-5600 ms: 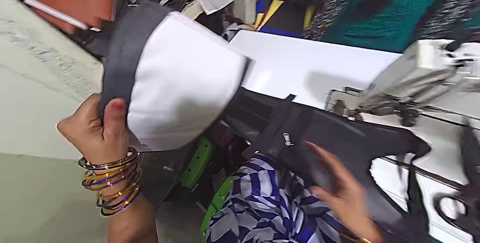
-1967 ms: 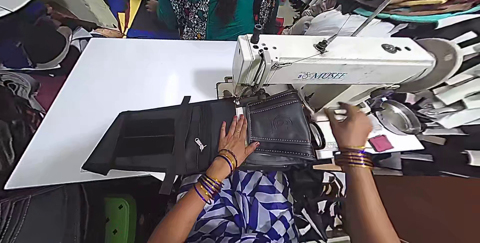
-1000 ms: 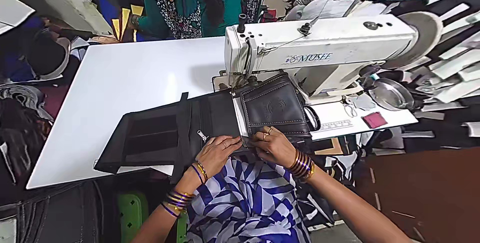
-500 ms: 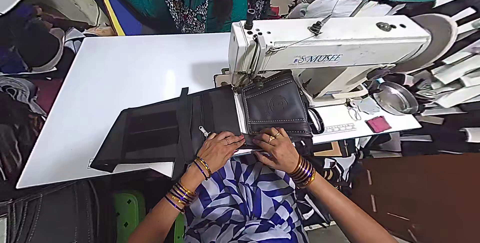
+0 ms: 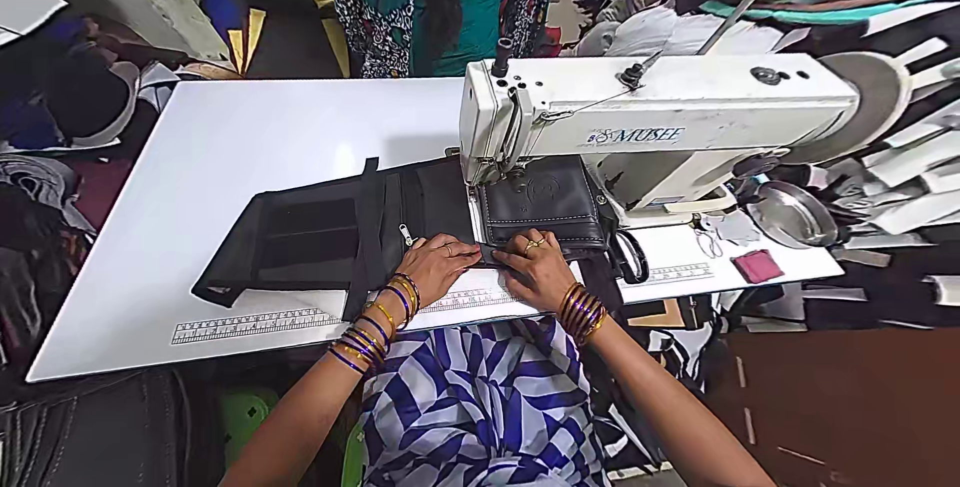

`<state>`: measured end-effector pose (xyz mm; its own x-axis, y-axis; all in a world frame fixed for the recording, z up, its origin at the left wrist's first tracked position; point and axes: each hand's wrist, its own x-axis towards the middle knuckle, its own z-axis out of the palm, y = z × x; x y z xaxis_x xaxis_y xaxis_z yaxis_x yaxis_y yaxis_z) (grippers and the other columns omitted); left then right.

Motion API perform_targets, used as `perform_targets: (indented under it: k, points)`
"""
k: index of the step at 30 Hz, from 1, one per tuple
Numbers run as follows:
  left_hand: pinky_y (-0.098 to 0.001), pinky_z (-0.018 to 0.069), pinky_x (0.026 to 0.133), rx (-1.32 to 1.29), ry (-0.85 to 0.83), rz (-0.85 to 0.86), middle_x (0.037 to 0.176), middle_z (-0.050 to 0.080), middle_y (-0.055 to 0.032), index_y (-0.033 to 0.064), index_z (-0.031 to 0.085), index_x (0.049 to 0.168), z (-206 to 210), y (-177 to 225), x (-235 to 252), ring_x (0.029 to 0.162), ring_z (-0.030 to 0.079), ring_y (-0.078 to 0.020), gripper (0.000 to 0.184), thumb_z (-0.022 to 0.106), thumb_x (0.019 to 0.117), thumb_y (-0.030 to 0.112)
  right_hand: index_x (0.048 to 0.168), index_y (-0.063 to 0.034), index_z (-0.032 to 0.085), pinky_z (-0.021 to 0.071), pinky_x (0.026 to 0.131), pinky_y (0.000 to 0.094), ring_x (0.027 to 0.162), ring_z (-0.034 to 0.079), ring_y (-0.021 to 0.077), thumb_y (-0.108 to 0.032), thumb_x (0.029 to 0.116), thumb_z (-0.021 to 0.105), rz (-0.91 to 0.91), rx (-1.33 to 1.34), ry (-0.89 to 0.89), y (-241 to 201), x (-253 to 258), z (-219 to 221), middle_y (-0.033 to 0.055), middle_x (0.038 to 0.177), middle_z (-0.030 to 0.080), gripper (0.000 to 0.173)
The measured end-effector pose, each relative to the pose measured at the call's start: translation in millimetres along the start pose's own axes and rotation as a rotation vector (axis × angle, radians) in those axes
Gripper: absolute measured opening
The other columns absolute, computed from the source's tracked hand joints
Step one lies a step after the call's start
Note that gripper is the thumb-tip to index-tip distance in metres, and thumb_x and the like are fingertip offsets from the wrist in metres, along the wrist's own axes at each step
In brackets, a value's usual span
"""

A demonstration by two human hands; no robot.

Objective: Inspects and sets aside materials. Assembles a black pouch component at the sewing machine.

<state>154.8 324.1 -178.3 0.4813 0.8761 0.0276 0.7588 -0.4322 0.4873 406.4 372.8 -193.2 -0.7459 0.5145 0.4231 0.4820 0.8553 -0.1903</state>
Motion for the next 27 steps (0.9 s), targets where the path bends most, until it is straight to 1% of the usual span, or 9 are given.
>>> perform_targets:
  k: [4, 11, 15, 18, 20, 22, 23, 25, 27]
  points:
    - [-0.0532, 0.0415, 0.104, 0.013, 0.002, 0.006, 0.145, 0.061, -0.0008, 0.0176, 0.068, 0.136, -4.2, -11.3, 12.0, 0.140, 0.050, -0.0276, 0.036, 0.046, 0.1078, 0.017, 0.103, -0.0071, 0.081, 0.0463, 0.084, 0.0578, 0.099, 0.065, 0.0394, -0.023, 0.0850, 0.059, 0.020, 0.024, -0.006, 10.7, 15.0, 1.8, 0.0164, 0.098, 0.072, 0.033]
    - [-0.0550, 0.0454, 0.097, 0.020, 0.137, 0.049, 0.140, 0.065, -0.0014, 0.0155, 0.073, 0.129, -7.0, -28.9, 31.1, 0.132, 0.057, -0.0302, 0.034, 0.054, 0.1018, 0.008, 0.104, -0.0075, 0.081, 0.0457, 0.083, 0.0559, 0.098, 0.064, 0.0383, -0.023, 0.0795, 0.061, 0.003, -0.005, -0.005, 33.3, 38.3, 7.6, 0.0164, 0.099, 0.071, 0.035]
    - [-0.0551, 0.0469, 0.097, 0.041, 0.192, 0.050, 0.137, 0.067, 0.0000, 0.0166, 0.074, 0.127, -8.9, -37.9, 40.0, 0.131, 0.058, -0.0295, 0.032, 0.054, 0.1032, 0.012, 0.102, -0.0048, 0.080, 0.0465, 0.084, 0.0580, 0.098, 0.065, 0.0405, -0.023, 0.0785, 0.061, -0.022, -0.011, 0.005, 39.5, 49.6, 9.4, 0.0188, 0.099, 0.071, 0.035]
    - [-0.0559, 0.0474, 0.097, 0.046, 0.230, 0.059, 0.136, 0.068, -0.0005, 0.0150, 0.075, 0.125, -13.1, -39.9, 43.1, 0.129, 0.059, -0.0304, 0.030, 0.055, 0.1032, 0.012, 0.101, -0.0021, 0.080, 0.0469, 0.095, 0.0610, 0.109, 0.065, 0.0433, -0.013, 0.0819, 0.065, 0.048, 0.040, 0.081, 36.8, 42.9, -0.2, 0.0202, 0.108, 0.073, 0.027]
    - [-0.0566, 0.0467, 0.098, 0.048, 0.239, 0.062, 0.135, 0.068, -0.0025, 0.0142, 0.074, 0.126, -17.0, -41.7, 44.7, 0.129, 0.059, -0.0319, 0.030, 0.055, 0.1031, 0.012, 0.102, 0.0013, 0.078, 0.0466, 0.101, 0.0595, 0.113, 0.065, 0.0417, -0.013, 0.0894, 0.061, 0.183, 0.047, 0.185, 40.2, 26.0, -23.8, 0.0210, 0.112, 0.073, 0.025]
    - [-0.0575, 0.0460, 0.100, 0.046, 0.234, 0.049, 0.134, 0.069, -0.0054, 0.0131, 0.074, 0.126, -22.4, -43.0, 46.9, 0.130, 0.058, -0.0342, 0.030, 0.055, 0.1029, 0.011, 0.102, 0.0064, 0.075, 0.0493, 0.094, 0.0590, 0.104, 0.068, 0.0431, -0.015, 0.0929, 0.058, 0.393, -0.046, 0.334, 58.2, 3.4, -56.9, 0.0262, 0.106, 0.073, 0.029]
    - [-0.0583, 0.0451, 0.101, 0.037, 0.224, 0.036, 0.134, 0.069, -0.0065, 0.0121, 0.074, 0.127, -24.6, -44.2, 49.1, 0.131, 0.057, -0.0351, 0.030, 0.055, 0.1032, 0.010, 0.106, 0.0093, 0.073, 0.0487, 0.092, 0.0626, 0.103, 0.067, 0.0479, -0.013, 0.0941, 0.057, 0.540, -0.128, 0.347, 67.8, -9.4, -76.9, 0.0311, 0.107, 0.071, 0.030]
    - [-0.0591, 0.0441, 0.102, 0.029, 0.225, 0.029, 0.135, 0.068, -0.0070, 0.0107, 0.074, 0.125, -27.4, -48.6, 54.5, 0.133, 0.056, -0.0360, 0.030, 0.054, 0.1027, 0.009, 0.114, 0.0115, 0.069, 0.0417, 0.095, 0.0729, 0.111, 0.061, 0.0582, -0.014, 0.0990, 0.058, 0.855, -0.277, 0.257, 84.3, -29.3, -115.4, 0.0392, 0.117, 0.064, 0.031]
    - [-0.0591, 0.0438, 0.102, 0.033, 0.219, 0.039, 0.136, 0.067, -0.0065, 0.0113, 0.074, 0.126, -27.7, -57.6, 63.1, 0.134, 0.055, -0.0365, 0.030, 0.053, 0.1035, 0.012, 0.109, 0.0138, 0.068, 0.0394, 0.093, 0.0767, 0.113, 0.058, 0.0625, -0.019, 0.1015, 0.057, 1.019, -0.405, 0.177, 102.3, -45.7, -128.3, 0.0431, 0.118, 0.061, 0.036]
